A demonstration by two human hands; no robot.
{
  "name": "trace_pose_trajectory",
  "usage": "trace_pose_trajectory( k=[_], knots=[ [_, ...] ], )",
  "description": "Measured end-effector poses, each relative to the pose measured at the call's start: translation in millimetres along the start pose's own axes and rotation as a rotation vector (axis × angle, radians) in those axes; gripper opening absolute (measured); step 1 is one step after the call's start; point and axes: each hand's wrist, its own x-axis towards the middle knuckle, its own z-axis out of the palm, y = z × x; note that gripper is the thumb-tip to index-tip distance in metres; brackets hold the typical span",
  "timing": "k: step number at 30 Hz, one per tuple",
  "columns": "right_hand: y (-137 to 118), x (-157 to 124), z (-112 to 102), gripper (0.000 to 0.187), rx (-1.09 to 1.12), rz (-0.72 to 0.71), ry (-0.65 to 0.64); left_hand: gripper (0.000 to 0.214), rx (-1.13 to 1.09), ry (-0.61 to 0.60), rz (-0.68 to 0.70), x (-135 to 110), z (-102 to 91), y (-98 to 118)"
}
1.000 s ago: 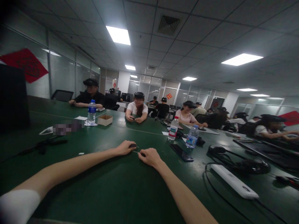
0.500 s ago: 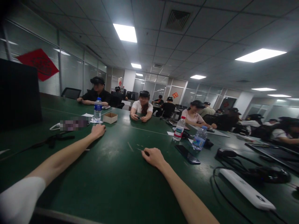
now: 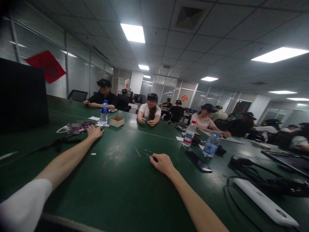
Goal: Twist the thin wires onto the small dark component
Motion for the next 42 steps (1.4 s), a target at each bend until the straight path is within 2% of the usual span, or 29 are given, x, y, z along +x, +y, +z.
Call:
trace_pose_trajectory(
  k=[16, 19, 24, 29, 32, 37, 42],
  knots=[
    [1.7, 0.5, 2.6, 0.046, -0.022, -0.009, 0.034, 0.048, -0.005, -0.032, -0.004, 3.5, -2.0, -3.8],
    [1.8, -0.1, 2.2, 0.046, -0.031, -0.009, 0.042, 0.045, 0.014, -0.006, 0.067, 0.5, -0.8, -3.1],
    [0.7, -0.3, 0.2, 0.045, -0.037, 0.002, 0.041, 0.038, 0.036, 0.015, 0.29, -6.7, -0.6, 6.3],
    [-1.6, -0.7, -2.0, 0.045, -0.013, 0.021, 0.02, 0.034, 0.005, -0.065, 0.421, -19.9, -6.2, 32.6],
    [-2.4, -0.7, -3.7, 0.045, 0.009, 0.024, -0.002, 0.029, -0.035, -0.055, 0.55, -35.5, -10.3, 56.4],
    [-1.0, -0.1, -3.9, 0.045, 0.028, 0.022, -0.012, 0.025, -0.103, -0.026, 0.806, -77.7, -16.0, 106.2],
    [-0.1, 0.2, -1.4, 0.046, 0.013, 0.024, -0.004, 0.028, -0.215, -0.068, 1.035, -126.1, -21.4, 151.6]
  ],
)
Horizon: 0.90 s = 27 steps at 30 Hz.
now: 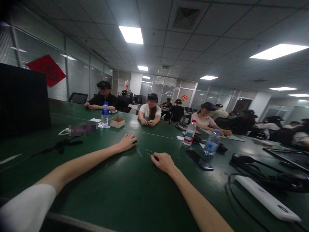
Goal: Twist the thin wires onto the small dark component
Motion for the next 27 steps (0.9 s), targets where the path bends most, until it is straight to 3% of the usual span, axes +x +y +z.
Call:
trace_pose_trajectory(
  k=[4, 7, 13, 20, 27],
  knots=[
    [-0.7, -0.2, 0.2, 0.045, -0.011, -0.005, 0.011, 0.029, -0.046, -0.025, 0.082, 2.9, 3.9, 22.8],
    [-0.8, -0.6, -0.3, 0.045, -0.02, -0.006, 0.003, 0.033, -0.062, -0.027, 0.005, 4.1, 6.6, 13.8],
    [0.1, -1.2, 0.8, 0.046, -0.053, 0.0, 0.015, 0.035, 0.041, -0.106, -0.383, -1.7, 4.1, -53.6],
    [0.7, -0.8, 1.5, 0.047, -0.033, 0.001, 0.012, 0.042, 0.129, -0.068, -0.702, -38.7, -10.9, -143.2],
    [2.2, -1.2, 2.8, 0.046, -0.033, -0.018, 0.026, 0.046, 0.21, 0.03, -0.931, -56.6, -11.1, -184.6]
  ],
)
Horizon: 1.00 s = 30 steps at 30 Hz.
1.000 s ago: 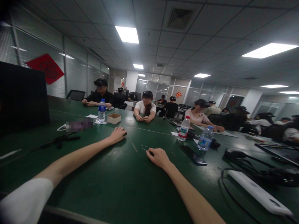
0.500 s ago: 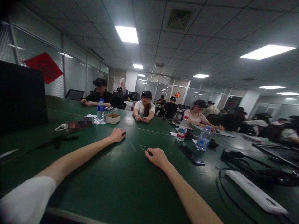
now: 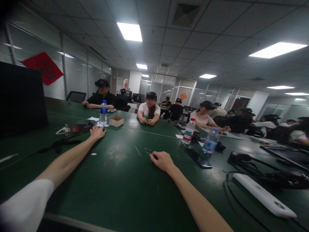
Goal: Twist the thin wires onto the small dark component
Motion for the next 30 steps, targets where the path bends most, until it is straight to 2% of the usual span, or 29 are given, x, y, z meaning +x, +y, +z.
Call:
trace_pose_trajectory(
  k=[7, 17, 20, 25, 30],
  knots=[
    [-0.3, 0.5, -0.2, 0.047, 0.008, 0.02, -0.015, 0.048, -0.01, 0.011, -0.089, 8.6, -1.0, -15.0],
    [1.8, 1.5, 3.0, 0.047, 0.002, 0.024, -0.009, 0.053, -0.014, -0.009, -0.125, 8.3, -3.6, -15.0],
    [1.1, 1.0, 1.2, 0.047, 0.014, 0.011, -0.013, 0.052, -0.006, -0.01, -0.1, 8.6, -2.9, -15.0],
    [-0.3, -0.2, -0.7, 0.048, 0.021, 0.019, -0.024, 0.047, 0.014, -0.043, 0.042, 7.8, 0.8, -13.2],
    [-2.4, -1.6, -1.5, 0.048, 0.006, 0.049, -0.025, 0.047, 0.033, -0.04, 0.025, 5.7, 1.6, -11.8]
  ],
)
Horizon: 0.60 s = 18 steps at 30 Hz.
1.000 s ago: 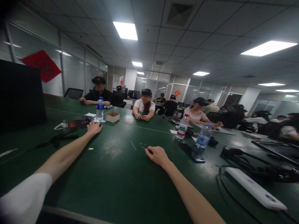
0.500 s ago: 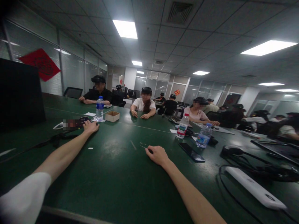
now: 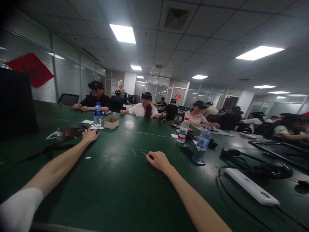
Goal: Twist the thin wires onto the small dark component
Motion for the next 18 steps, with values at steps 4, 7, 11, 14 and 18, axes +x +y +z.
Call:
trace_pose_trajectory(
  k=[4, 7, 11, 14, 18],
  knots=[
    [-1.1, -1.5, -1.5, 0.048, 0.02, -0.002, -0.012, 0.047, 0.001, -0.002, 0.037, -1.9, -2.2, 1.7],
    [-1.7, -2.1, -3.2, 0.047, 0.025, 0.008, -0.018, 0.047, -0.002, -0.001, 0.019, -4.2, -5.4, 3.4],
    [-2.4, -2.4, -5.1, 0.048, 0.027, 0.011, -0.041, 0.048, -0.021, -0.013, -0.002, -7.7, -10.5, 5.1],
    [-2.0, -2.1, -4.0, 0.048, -0.005, 0.013, -0.027, 0.047, -0.032, -0.004, -0.026, -9.1, -11.9, 5.0],
    [-0.2, -1.0, -0.9, 0.048, -0.037, 0.002, 0.006, 0.049, -0.033, 0.024, -0.058, -8.6, -10.0, 3.9]
  ],
)
